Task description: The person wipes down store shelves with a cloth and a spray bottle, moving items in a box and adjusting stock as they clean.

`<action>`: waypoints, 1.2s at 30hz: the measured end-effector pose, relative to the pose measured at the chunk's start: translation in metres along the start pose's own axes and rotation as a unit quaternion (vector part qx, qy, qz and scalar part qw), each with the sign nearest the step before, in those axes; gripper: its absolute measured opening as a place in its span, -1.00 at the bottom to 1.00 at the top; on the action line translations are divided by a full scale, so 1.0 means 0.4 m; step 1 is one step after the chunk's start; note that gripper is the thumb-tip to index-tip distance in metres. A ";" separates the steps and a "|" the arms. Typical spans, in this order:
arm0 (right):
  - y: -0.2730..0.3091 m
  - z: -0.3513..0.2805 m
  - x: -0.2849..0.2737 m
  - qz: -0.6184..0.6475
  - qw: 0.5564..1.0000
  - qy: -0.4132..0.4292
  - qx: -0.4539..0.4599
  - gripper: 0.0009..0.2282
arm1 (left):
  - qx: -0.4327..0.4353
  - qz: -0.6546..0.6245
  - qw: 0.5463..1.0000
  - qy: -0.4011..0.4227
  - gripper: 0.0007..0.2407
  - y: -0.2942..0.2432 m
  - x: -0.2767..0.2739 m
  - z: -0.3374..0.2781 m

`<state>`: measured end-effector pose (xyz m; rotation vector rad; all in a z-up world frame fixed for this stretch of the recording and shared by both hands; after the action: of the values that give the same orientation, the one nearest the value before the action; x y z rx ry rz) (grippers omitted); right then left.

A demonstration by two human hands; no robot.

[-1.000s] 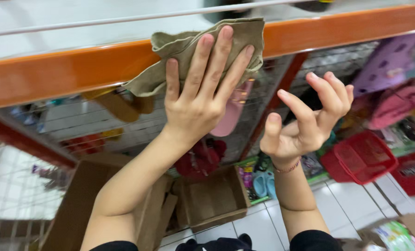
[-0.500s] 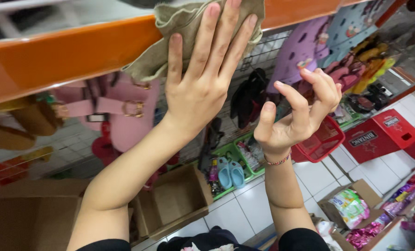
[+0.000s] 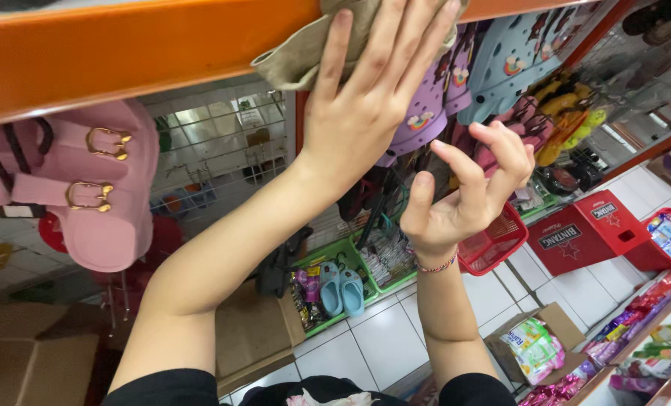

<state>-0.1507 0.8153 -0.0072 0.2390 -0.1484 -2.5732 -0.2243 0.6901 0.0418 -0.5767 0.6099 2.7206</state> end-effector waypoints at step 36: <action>0.067 -1.089 -0.500 0.066 0.767 -0.150 0.621 -0.65 | 0.129 -0.748 0.446 0.475 -0.49 -0.791 0.085 -0.759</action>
<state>0.1173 0.8744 -0.4013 0.2515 -1.8987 -1.9311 -0.0434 0.8316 -0.3334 -1.5114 0.3031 0.4216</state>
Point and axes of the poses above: each hand's wrist, its own z-axis towards the middle knuckle, its own x-axis out of the palm, y = z × x, the point moved 3 cm from there along z, towards the middle knuckle, and after that the axes turned 6 degrees about y, right-handed, at the moved point
